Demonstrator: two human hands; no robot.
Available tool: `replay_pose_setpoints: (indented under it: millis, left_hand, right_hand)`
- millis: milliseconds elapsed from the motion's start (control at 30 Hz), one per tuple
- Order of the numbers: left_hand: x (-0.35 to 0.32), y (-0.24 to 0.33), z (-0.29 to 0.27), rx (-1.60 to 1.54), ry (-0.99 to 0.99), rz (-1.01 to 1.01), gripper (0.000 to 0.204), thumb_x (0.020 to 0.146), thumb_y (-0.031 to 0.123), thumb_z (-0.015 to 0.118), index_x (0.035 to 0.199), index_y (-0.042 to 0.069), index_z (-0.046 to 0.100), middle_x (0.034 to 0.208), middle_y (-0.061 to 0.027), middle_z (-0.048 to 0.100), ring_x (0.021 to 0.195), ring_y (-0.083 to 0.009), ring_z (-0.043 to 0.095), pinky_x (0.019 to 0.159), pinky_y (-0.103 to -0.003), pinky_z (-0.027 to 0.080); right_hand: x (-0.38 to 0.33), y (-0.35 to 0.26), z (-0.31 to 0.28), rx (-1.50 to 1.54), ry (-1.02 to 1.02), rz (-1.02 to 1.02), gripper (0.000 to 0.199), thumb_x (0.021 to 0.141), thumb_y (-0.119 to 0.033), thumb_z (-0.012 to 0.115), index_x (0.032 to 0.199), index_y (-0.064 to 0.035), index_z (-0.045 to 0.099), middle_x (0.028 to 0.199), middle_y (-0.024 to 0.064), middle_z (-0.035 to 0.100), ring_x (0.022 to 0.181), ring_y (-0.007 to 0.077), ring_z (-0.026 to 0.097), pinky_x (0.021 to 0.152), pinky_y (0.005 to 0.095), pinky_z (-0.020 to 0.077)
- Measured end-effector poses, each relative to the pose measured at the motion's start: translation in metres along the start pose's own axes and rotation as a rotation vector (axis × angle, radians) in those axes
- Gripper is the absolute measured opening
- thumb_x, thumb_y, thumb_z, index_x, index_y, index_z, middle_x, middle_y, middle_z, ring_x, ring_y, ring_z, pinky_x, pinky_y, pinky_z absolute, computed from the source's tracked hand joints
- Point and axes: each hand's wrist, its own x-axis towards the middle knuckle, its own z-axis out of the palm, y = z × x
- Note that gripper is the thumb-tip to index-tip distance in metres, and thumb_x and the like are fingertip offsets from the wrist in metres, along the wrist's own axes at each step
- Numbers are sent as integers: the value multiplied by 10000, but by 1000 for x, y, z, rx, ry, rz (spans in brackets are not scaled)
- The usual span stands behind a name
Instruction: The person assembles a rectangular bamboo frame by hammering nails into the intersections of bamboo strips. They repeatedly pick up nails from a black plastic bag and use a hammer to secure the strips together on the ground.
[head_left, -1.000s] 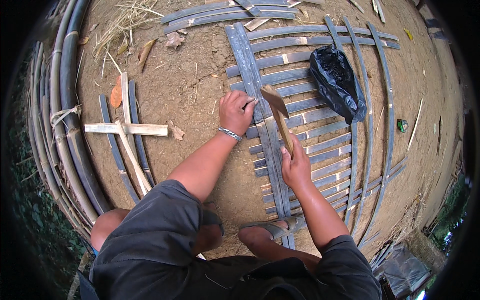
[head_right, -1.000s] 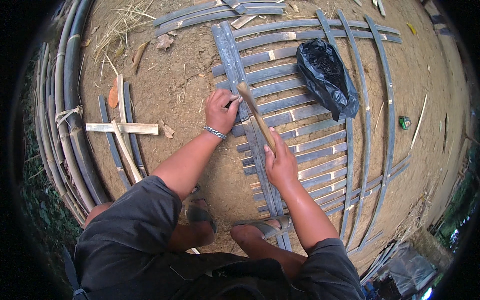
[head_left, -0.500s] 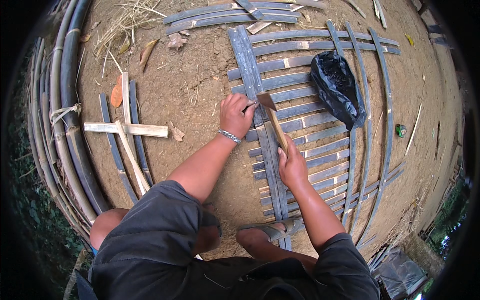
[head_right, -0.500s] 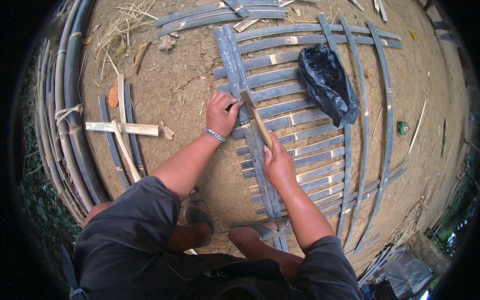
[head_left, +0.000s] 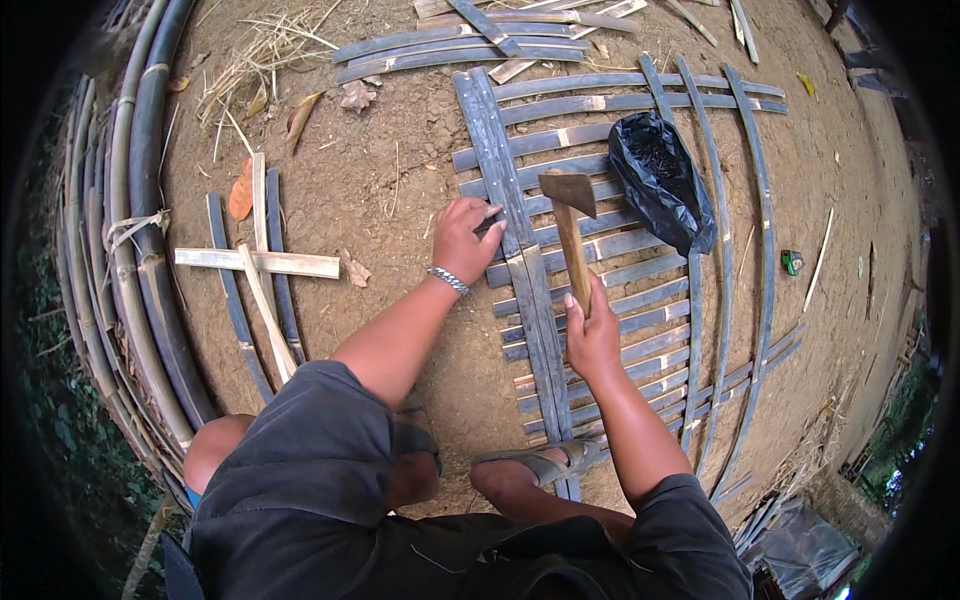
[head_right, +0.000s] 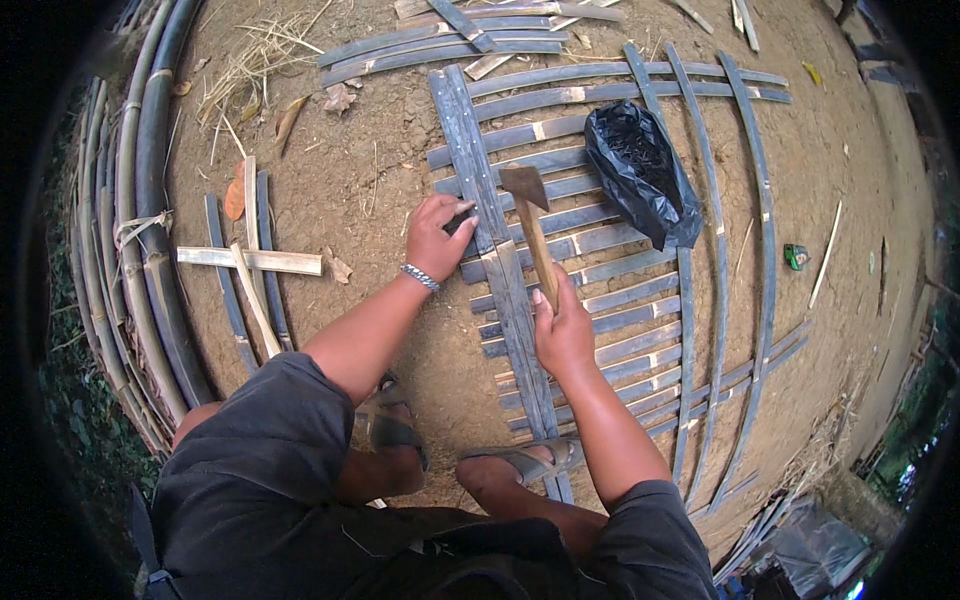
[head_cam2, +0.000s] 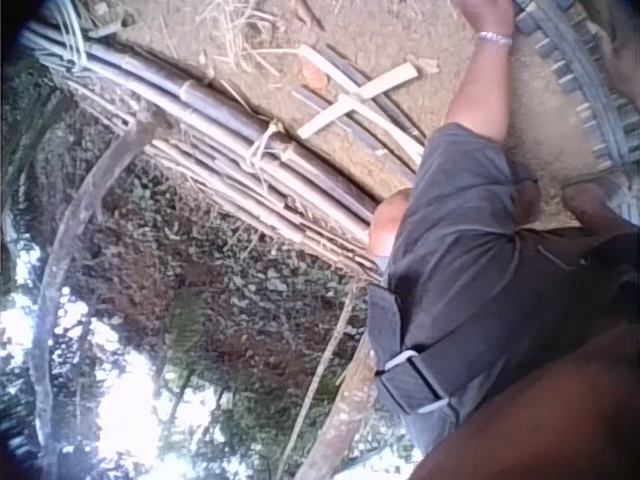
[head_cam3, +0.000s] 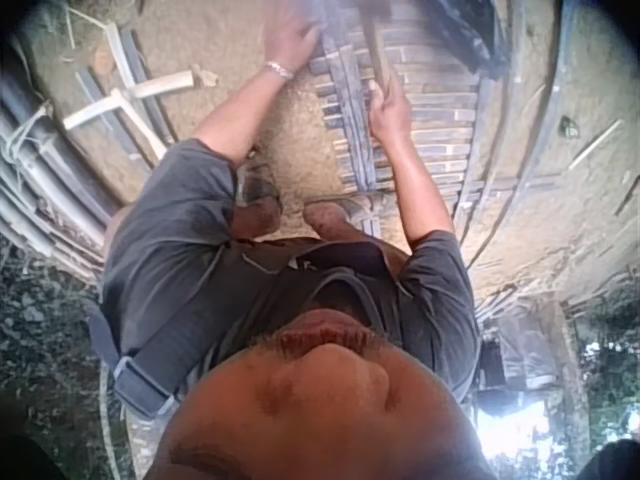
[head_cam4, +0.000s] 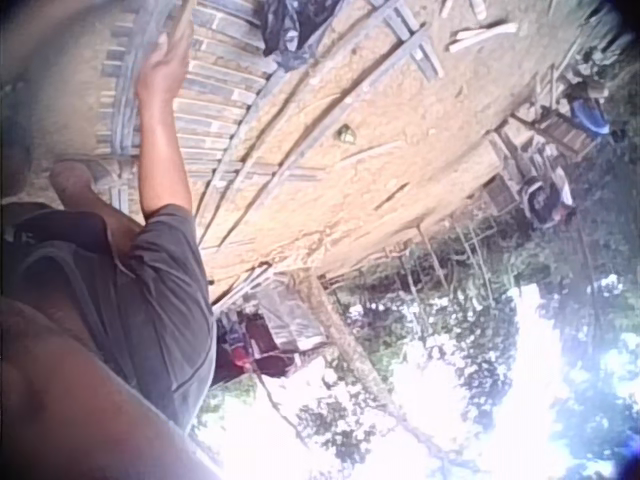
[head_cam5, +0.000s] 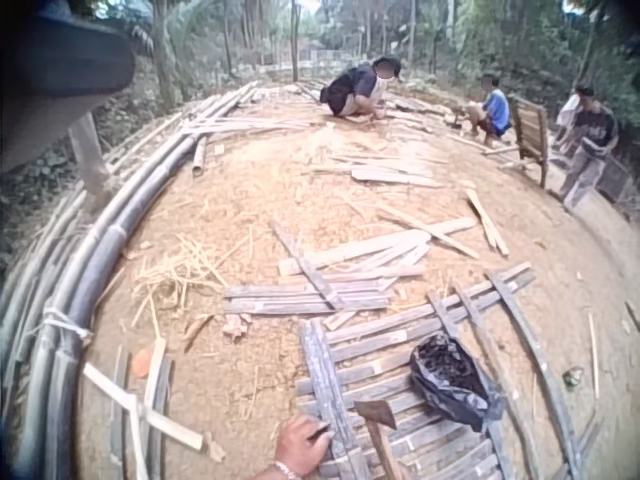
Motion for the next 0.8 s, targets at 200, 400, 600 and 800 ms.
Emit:
replay_pose_setpoints:
  millis: [200, 400, 600, 800]
  left_hand:
    - [-36, 33, 16, -114, -194, 230, 198, 805, 144, 723, 979, 58, 686, 1134, -127, 667, 1113, -318, 620, 1015, -506, 431]
    - [-8, 60, 49, 225, -639, 414, 523, 883, 306, 705, 1352, 96, 609, 1527, -123, 493, 1547, -288, 310, 1301, -543, 138]
    - [-17, 62, 60, 379, -684, 451, 606, 994, 531, 530, 1416, 102, 602, 1581, -126, 472, 1539, -282, 327, 1291, -548, 140]
    - [-22, 57, 65, 374, -738, 373, 597, 953, 524, 585, 1380, 108, 623, 1556, -115, 496, 1507, -283, 381, 1268, -561, 199]
  right_hand:
    - [-1, 24, 2, 41, 137, -135, 490, 1042, -180, 601, 1474, 1, 456, 1131, 250, 697, 966, 394, 717, 838, 428, 550]
    - [0, 9, -11, 524, 10, 110, 445, 1084, -134, 544, 1480, -16, 379, 870, -1, 533, 690, 49, 488, 595, 220, 415]
    - [-4, 24, -33, 415, -82, 72, 428, 1081, -171, 551, 1448, 4, 417, 914, 49, 592, 728, 135, 571, 651, 280, 484]
    - [39, 44, -56, -139, -247, -231, 419, 1034, -129, 573, 1425, 4, 502, 1270, 268, 658, 1116, 478, 666, 947, 464, 532]
